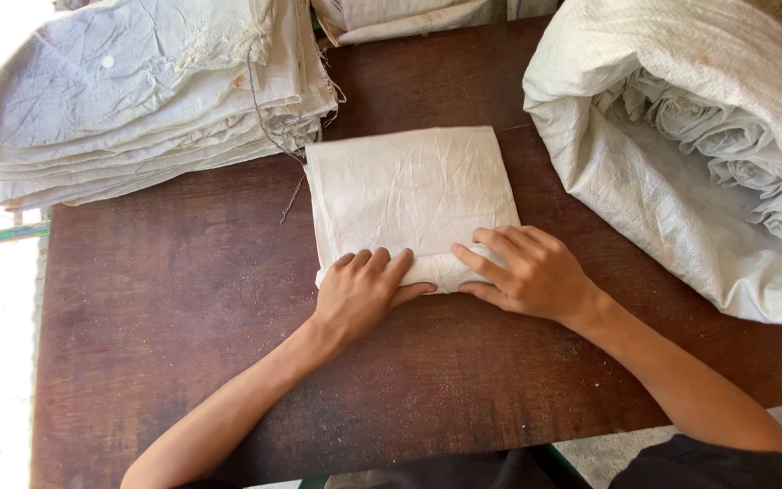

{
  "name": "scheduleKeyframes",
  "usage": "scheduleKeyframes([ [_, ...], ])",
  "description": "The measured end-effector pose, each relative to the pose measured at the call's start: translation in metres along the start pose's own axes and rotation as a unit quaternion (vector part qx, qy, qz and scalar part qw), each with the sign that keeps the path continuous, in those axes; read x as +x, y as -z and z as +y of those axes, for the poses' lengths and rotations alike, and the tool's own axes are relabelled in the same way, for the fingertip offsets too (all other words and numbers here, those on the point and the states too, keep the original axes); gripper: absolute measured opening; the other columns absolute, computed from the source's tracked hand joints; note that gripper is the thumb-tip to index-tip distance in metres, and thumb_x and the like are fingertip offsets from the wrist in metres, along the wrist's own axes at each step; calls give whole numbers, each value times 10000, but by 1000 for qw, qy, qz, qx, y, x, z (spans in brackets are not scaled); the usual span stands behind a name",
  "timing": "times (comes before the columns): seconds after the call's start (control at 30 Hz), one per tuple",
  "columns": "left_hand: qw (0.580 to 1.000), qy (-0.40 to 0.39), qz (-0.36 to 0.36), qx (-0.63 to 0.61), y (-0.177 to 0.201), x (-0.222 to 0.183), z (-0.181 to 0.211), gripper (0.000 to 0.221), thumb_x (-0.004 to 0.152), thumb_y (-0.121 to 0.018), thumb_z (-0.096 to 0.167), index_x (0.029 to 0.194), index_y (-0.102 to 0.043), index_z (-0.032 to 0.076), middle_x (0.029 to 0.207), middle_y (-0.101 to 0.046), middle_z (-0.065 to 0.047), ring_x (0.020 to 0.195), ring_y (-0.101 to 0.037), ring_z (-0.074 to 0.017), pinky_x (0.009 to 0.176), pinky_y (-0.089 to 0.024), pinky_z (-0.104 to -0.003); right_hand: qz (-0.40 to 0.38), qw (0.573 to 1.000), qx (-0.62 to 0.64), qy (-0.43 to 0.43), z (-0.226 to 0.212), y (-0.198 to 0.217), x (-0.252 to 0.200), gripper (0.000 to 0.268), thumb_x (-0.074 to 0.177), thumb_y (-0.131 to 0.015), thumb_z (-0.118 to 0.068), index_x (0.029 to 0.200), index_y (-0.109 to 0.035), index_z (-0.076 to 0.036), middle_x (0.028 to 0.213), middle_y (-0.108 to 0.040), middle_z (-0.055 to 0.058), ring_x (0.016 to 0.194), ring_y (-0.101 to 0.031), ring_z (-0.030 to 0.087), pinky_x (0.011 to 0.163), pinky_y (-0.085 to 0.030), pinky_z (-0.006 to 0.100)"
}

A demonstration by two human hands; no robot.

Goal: Folding and rolling white fabric bags on a wooden table.

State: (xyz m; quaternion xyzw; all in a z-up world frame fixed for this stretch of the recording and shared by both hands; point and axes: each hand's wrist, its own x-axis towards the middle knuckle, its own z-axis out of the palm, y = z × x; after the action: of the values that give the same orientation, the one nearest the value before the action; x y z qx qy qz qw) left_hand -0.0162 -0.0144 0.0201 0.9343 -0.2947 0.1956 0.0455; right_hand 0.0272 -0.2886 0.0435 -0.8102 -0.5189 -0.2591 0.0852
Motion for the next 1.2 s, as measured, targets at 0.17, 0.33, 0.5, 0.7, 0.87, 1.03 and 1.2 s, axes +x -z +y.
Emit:
scheduleKeyframes([
  [0.17,953,138,-240,-126,35,18,0,656,962,-449,690,1135,-663,95,827,-729,-121,703,-724,-221,640,-604,-401,-33,998,-55,-14,-15,0,4,766,790,-694,-644,1347,-558,-136,991,-700,122,801,-719,270,680,-624,394],
  [0.33,975,111,-176,-80,6,4,8,731,992,-415,708,1113,-668,32,947,-718,-171,830,-715,-288,764,-612,-476,-99,994,-30,-34,-2,-25,-14,782,797,-677,-657,1367,-565,-134,897,-691,116,720,-712,248,635,-634,381],
  [0.5,986,1,50,157,9,-4,32,776,874,-436,706,1343,-575,104,1166,-645,-186,1021,-666,-303,868,-602,-485,-123,983,120,-71,16,-30,-24,731,871,-694,-672,1333,-611,-112,928,-748,111,583,-699,182,441,-559,286],
  [0.7,988,-52,-27,146,-19,-21,20,452,1002,-637,362,1364,-575,99,1122,-674,-133,983,-700,-264,864,-611,-415,-71,992,103,-33,-3,-3,-5,792,808,-753,-656,1301,-623,-49,932,-719,126,614,-690,200,477,-587,299],
  [0.87,984,17,-150,-95,24,6,4,630,956,-533,595,1278,-589,56,1076,-687,-186,909,-720,-301,871,-611,-463,-32,997,-63,-23,-17,-6,-1,791,723,-732,-628,1261,-639,-55,995,-727,133,797,-736,264,676,-633,397],
  [1.03,981,51,-171,-80,18,-7,25,711,952,-510,608,1304,-557,-8,1220,-645,-242,1031,-685,-368,809,-609,-480,-74,996,-1,-48,-6,-21,-14,708,762,-800,-537,1218,-678,-9,942,-747,152,795,-746,264,681,-641,390],
  [1.2,988,68,1,139,13,-14,43,725,849,-526,594,1324,-537,47,1128,-668,-170,1042,-654,-319,973,-502,-583,-144,968,138,-152,-1,-12,-6,639,734,-860,-521,1110,-706,-28,966,-774,169,718,-767,265,614,-643,360],
])
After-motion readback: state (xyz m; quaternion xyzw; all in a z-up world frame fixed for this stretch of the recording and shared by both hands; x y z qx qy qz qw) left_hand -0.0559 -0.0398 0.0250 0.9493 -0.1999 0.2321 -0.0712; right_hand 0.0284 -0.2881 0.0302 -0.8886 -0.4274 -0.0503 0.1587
